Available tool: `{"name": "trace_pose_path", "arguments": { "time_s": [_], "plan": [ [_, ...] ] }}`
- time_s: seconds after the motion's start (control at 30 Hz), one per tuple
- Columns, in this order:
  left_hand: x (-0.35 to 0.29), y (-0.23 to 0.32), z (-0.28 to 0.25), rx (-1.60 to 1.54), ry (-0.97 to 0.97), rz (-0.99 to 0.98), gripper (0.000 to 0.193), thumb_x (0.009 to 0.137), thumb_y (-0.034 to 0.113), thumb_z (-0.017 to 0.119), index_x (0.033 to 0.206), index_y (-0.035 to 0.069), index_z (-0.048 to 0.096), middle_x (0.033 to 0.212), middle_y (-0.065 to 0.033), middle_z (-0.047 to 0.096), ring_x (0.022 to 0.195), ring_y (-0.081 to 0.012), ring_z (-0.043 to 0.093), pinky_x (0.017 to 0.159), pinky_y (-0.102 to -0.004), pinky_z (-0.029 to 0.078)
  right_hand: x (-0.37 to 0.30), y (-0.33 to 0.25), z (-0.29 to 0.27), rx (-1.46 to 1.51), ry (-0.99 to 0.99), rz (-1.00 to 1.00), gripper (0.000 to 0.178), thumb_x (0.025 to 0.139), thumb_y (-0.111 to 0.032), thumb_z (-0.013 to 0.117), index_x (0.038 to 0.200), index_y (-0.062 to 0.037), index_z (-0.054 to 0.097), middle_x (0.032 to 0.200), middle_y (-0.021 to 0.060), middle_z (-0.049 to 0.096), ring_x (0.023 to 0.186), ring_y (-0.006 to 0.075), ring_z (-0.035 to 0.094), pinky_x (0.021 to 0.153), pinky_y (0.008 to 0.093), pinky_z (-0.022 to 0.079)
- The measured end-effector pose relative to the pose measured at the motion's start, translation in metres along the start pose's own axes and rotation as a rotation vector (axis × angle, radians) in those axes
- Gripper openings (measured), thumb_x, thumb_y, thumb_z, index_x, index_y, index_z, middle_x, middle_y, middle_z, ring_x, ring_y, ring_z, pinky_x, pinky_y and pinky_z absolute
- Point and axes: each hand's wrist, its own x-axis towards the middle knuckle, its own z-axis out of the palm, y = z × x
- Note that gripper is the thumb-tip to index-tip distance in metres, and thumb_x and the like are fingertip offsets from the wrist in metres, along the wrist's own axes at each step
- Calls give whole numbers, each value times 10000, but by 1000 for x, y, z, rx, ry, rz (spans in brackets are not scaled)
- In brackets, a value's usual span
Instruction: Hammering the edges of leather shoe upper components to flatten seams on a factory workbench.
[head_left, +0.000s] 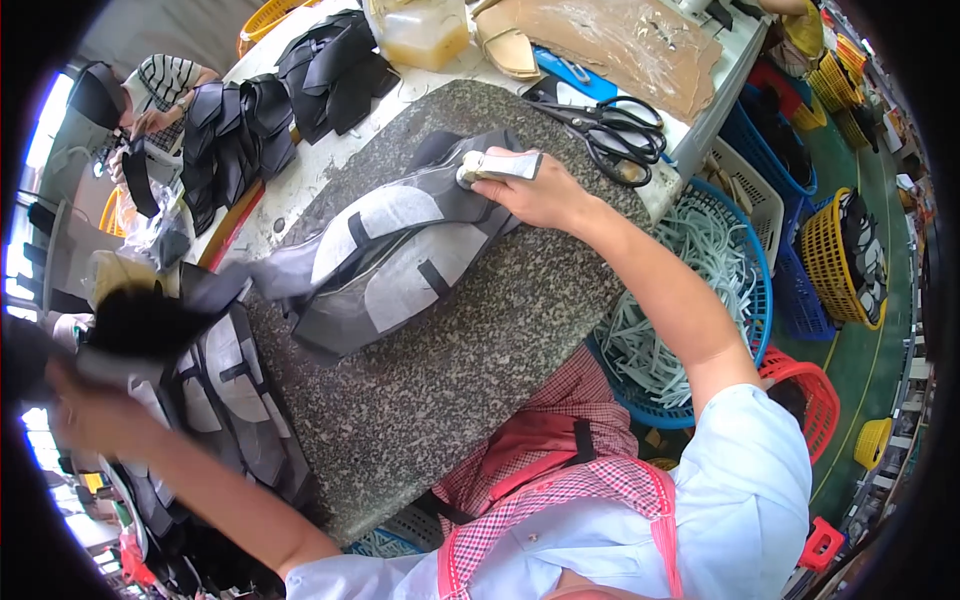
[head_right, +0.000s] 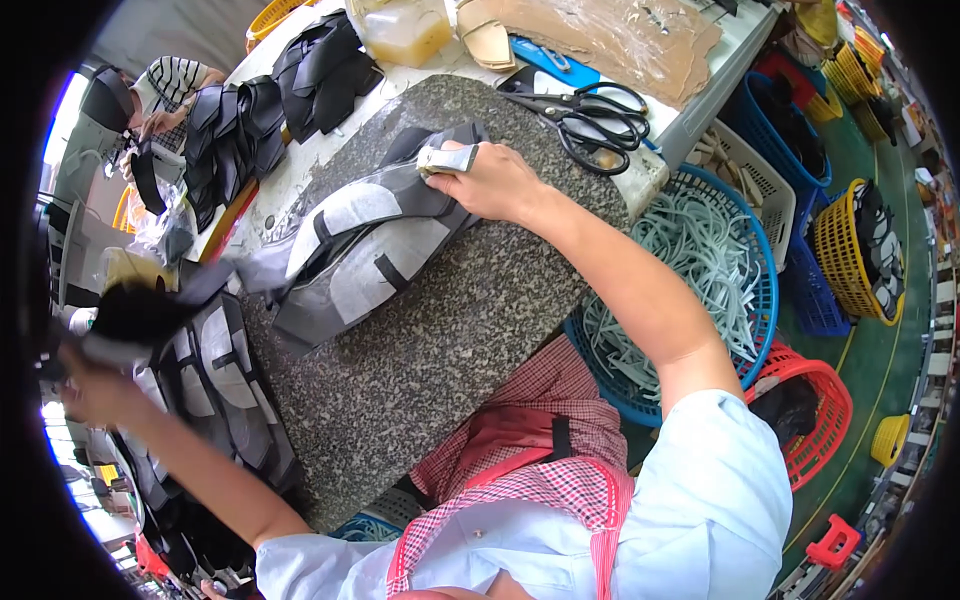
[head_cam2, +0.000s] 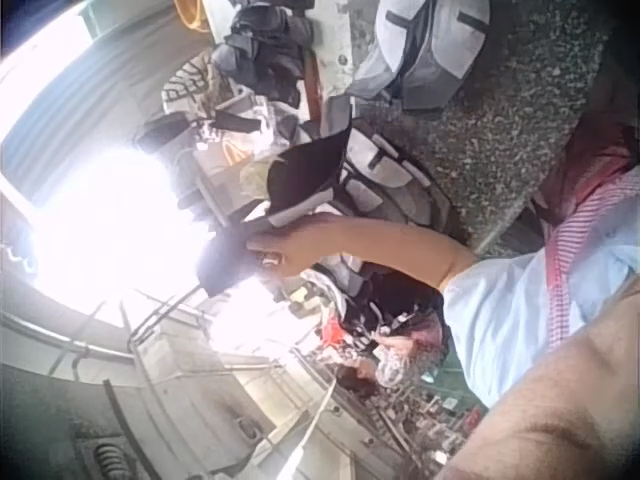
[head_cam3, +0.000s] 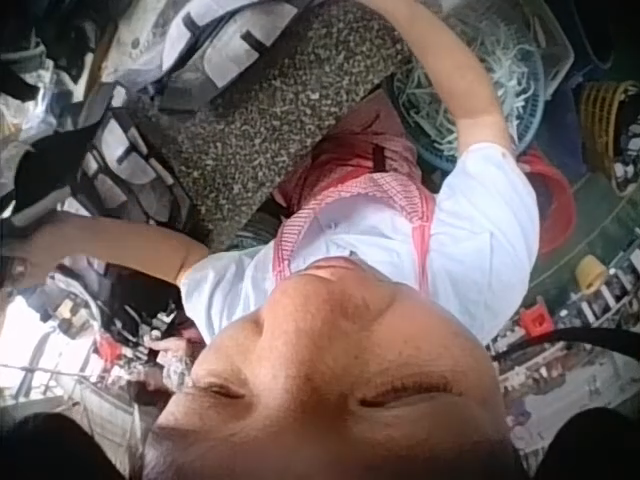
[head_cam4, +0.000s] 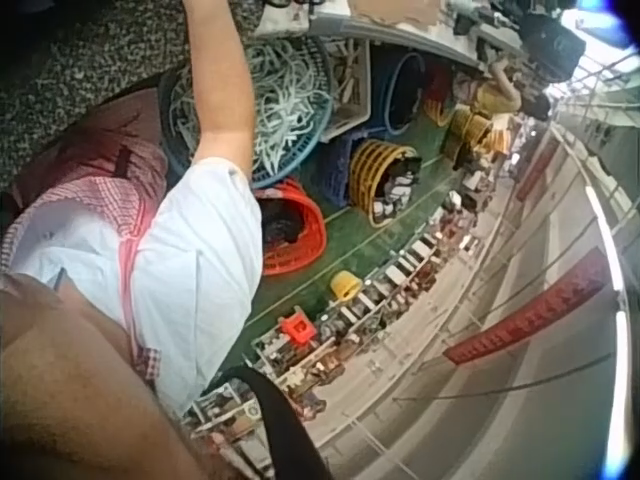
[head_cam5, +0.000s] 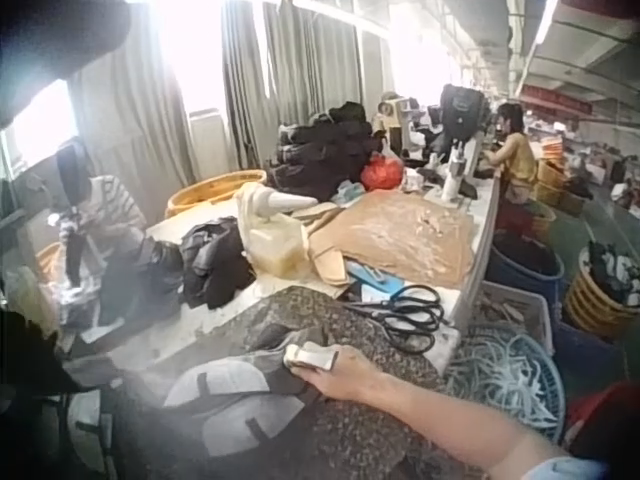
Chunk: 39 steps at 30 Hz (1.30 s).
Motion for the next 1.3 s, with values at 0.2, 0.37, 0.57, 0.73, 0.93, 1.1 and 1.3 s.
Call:
{"name": "trace_pose_path", "arguments": {
  "time_s": [0.2, 0.37, 0.57, 0.73, 0.93, 1.1, 1.3],
  "plan": [
    [-109, 57, -135, -121, -1324, 894, 385, 693, 73, 722, 1070, 53, 642, 962, -119, 668, 796, -254, 662, 750, -318, 507, -12, -8, 12, 26, 70, -17, 228, 862, -301, 611, 957, -95, 592, 816, 173, 657, 801, 358, 641, 692, 453, 507],
    [-260, -44, -76, -325, -2143, 486, 439, 719, 96, 718, 1130, 17, 587, 967, -191, 645, 875, -352, 632, 774, -375, 500, -55, -37, -3, -12, 147, -290, 213, 804, -228, 654, 881, -52, 562, 814, 147, 607, 774, 345, 620, 631, 412, 493],
    [-282, -55, -76, -347, -1784, 455, 505, 714, 143, 754, 1183, 60, 587, 826, -117, 549, 708, -279, 577, 647, -372, 480, -122, -65, 1, 78, -429, -334, 222, 746, -156, 691, 853, -64, 519, 759, 96, 540, 714, 314, 603, 566, 396, 475],
    [-272, -51, -66, -391, -1851, 441, 371, 774, 129, 710, 1120, 29, 621, 808, -115, 565, 704, -256, 571, 638, -337, 461, -132, -70, 10, 78, -359, -274, 205, 727, -156, 668, 854, -57, 542, 724, 72, 539, 651, 275, 599, 546, 374, 480],
    [-268, -68, -48, -620, -2041, -118, 169, 819, 43, 625, 983, 6, 640, 817, -129, 567, 730, -295, 600, 659, -336, 486, -137, -90, 11, -94, -228, -369, 176, 731, -208, 629, 796, -76, 531, 652, 40, 493, 588, 200, 580, 500, 324, 469],
    [-281, -62, -56, -534, -1671, 573, 163, 756, 17, 673, 918, 21, 652, 815, -100, 591, 701, -268, 566, 661, -323, 478, -131, -79, 16, 61, -339, -258, 204, 775, -196, 613, 862, -60, 487, 719, 76, 524, 653, 259, 609, 551, 355, 488],
    [-276, -72, -34, -634, -1534, 808, 214, 666, 119, 744, 872, 107, 690, 801, -1, 593, 814, -219, 532, 706, -354, 434, -123, -88, 6, 26, -450, -205, 210, 785, -182, 612, 877, -46, 480, 718, 86, 565, 661, 261, 633, 534, 369, 495]
  ]
}}
